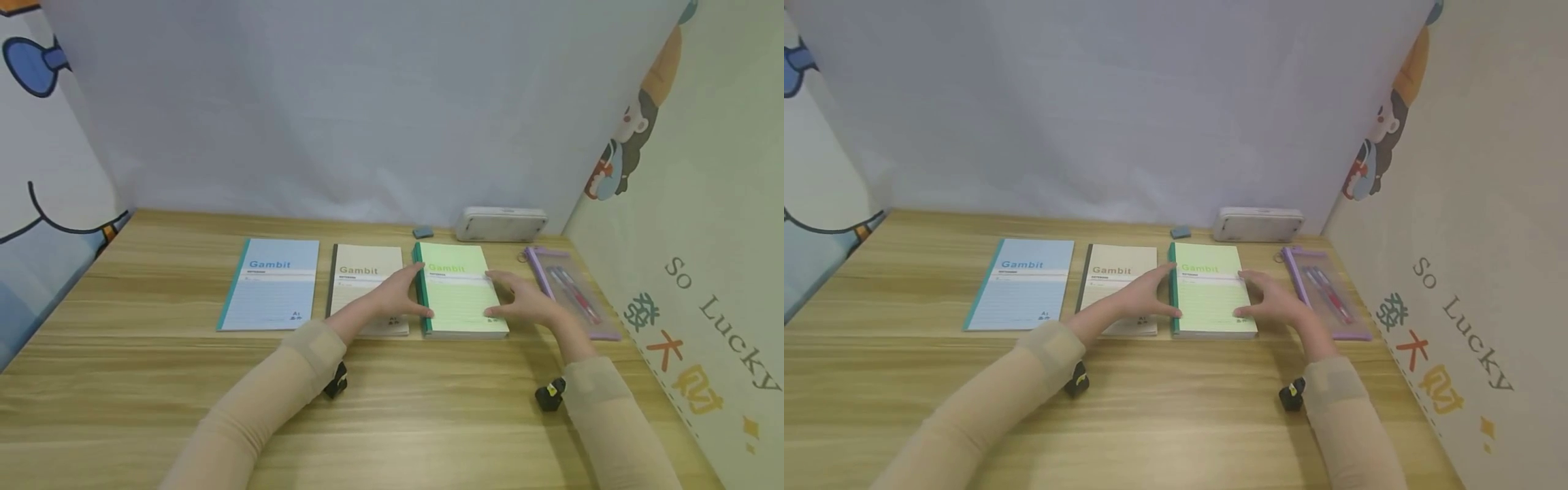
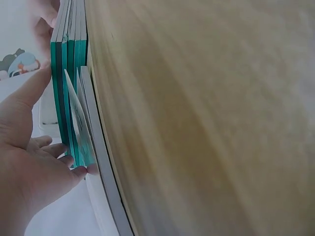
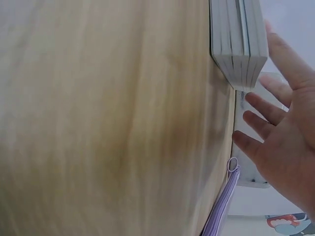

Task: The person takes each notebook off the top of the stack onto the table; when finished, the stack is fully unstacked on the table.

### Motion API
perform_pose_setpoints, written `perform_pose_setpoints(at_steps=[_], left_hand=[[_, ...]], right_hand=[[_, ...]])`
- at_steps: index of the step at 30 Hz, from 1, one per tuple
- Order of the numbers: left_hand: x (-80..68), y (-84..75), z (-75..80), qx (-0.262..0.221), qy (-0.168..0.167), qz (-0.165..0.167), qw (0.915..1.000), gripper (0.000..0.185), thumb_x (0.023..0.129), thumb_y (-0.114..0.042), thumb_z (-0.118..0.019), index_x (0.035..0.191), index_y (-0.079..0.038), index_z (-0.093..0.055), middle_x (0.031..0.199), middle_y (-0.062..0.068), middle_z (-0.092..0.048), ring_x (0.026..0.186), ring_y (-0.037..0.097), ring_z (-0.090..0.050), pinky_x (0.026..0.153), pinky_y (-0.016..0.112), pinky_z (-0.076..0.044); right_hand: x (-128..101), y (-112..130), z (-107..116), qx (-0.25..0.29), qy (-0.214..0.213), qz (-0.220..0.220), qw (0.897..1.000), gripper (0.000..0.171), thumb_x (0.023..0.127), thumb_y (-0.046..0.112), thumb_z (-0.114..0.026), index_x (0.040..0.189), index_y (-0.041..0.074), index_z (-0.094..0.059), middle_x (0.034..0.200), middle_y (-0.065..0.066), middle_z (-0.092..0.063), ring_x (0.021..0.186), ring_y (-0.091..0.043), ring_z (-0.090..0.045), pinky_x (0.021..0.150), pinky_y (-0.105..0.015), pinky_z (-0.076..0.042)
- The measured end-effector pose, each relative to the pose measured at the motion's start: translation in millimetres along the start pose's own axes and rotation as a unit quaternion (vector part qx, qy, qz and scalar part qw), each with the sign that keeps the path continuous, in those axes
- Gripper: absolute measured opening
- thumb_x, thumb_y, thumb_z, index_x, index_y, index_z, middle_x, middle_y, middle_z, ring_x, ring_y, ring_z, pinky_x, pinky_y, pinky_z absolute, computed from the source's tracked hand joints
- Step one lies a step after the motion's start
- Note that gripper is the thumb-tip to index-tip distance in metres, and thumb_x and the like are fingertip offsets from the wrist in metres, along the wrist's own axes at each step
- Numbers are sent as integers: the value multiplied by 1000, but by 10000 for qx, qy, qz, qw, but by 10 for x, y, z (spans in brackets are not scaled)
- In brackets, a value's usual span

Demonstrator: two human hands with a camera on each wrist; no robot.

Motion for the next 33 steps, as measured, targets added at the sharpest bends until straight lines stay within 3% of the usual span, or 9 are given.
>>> perform_pose_setpoints(at_steps=[20, 29, 33], left_hand=[[21, -15, 19, -170, -126, 81, 9997, 99, 68, -40, -75, 143, -14, -16, 147, 6, -20, 133, 22, -22, 107, 34, -24], [2, 0, 14, -379, -439, -170, 9982, 99, 66, -38, -76, 143, -19, -17, 146, 4, -23, 128, 23, -33, 102, 38, -31], [-15, -10, 13, -645, -574, -328, 9957, 96, 67, -31, -77, 142, -21, -19, 134, 5, -40, 114, 19, -47, 91, 34, -43]], right_hand=[[-12, -4, -55, 155, -96, 59, 9998, 78, 76, 41, -67, 140, 15, -29, 146, -16, -15, 131, -41, -16, 97, -62, -23], [-37, -27, -67, 932, -188, -17, 9955, 75, 77, 35, -68, 139, 18, -30, 147, -14, -10, 129, -41, -21, 100, -53, -28], [-72, -21, -38, 1400, -479, 169, 9889, 70, 79, 27, -67, 139, 14, -32, 148, -13, -12, 127, -40, -29, 100, -49, -30]])
Point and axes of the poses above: each hand's wrist, its own x-axis towards the middle knuckle, its own z-axis out of the back of the hand, y = z × x, the point moved 3 cm from there along x, towards the middle knuckle
